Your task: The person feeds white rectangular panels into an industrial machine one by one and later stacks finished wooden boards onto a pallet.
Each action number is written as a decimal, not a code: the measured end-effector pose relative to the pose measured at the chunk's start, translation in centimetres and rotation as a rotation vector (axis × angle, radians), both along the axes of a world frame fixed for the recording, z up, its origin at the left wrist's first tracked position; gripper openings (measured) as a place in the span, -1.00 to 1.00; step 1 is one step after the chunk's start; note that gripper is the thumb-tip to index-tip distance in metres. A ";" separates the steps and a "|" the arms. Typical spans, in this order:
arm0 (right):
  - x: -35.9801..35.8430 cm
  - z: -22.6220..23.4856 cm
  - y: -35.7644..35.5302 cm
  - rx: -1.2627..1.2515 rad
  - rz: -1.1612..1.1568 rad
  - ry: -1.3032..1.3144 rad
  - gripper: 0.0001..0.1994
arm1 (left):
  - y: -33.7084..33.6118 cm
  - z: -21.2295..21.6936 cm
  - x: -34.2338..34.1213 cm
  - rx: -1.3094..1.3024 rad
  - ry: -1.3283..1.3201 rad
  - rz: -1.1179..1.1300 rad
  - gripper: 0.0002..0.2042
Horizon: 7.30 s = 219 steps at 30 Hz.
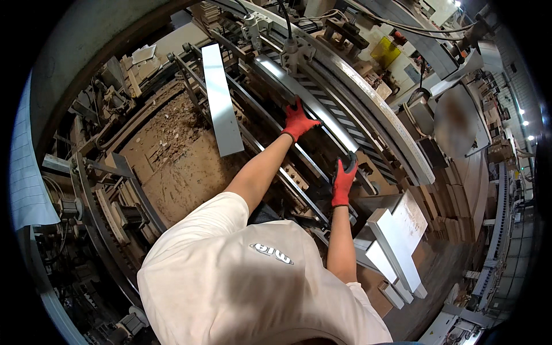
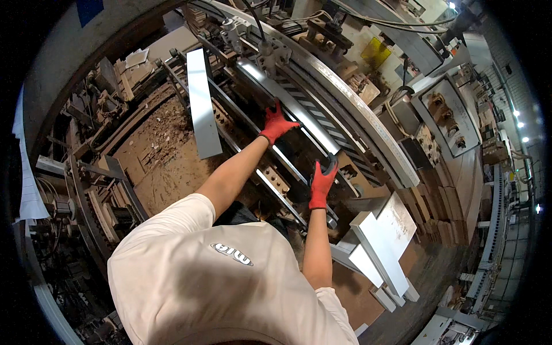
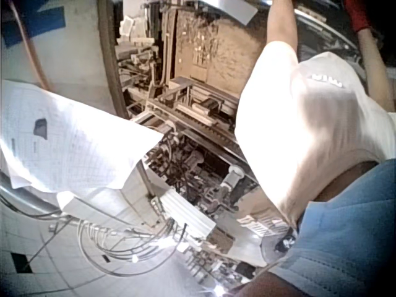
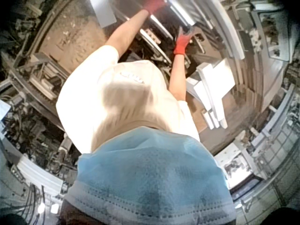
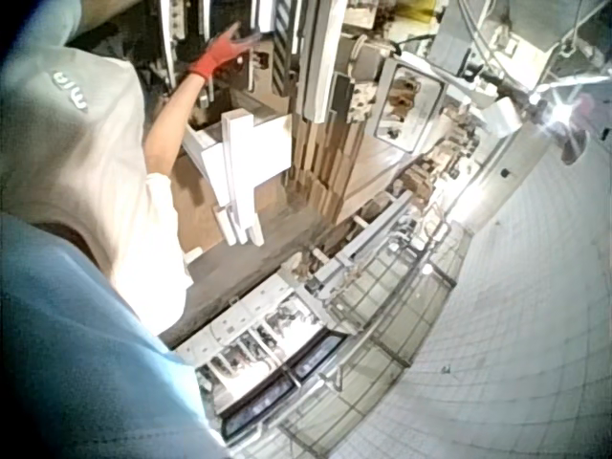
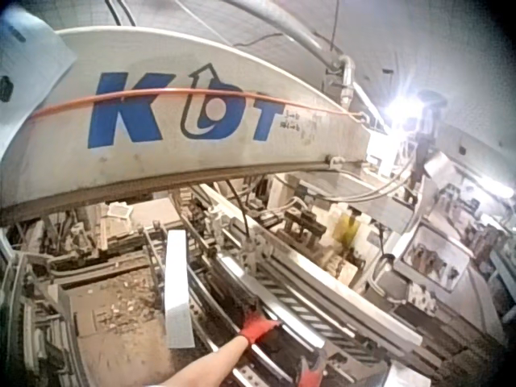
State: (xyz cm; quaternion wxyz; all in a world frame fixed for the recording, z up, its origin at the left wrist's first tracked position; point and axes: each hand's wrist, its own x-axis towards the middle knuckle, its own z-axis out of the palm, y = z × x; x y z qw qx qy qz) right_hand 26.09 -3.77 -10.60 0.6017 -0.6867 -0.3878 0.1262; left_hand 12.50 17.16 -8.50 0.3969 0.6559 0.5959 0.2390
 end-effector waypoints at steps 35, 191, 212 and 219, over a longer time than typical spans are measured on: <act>-5.5 4.2 -16.1 -0.105 0.076 0.192 -0.58 | -16.2 6.8 -17.6 -0.021 -0.652 0.366 -0.44; -4.9 4.3 -5.7 -0.066 0.171 -0.386 -0.69 | 4.8 -4.4 -0.9 0.176 0.093 -0.055 0.19; -5.7 4.1 -4.9 -0.066 0.250 -0.387 -0.60 | 5.0 -4.4 -4.2 0.036 -0.276 -0.211 0.01; -4.8 4.7 -4.5 -0.150 0.241 -0.361 -0.63 | 1.5 -1.2 -0.2 0.061 0.025 -0.035 0.27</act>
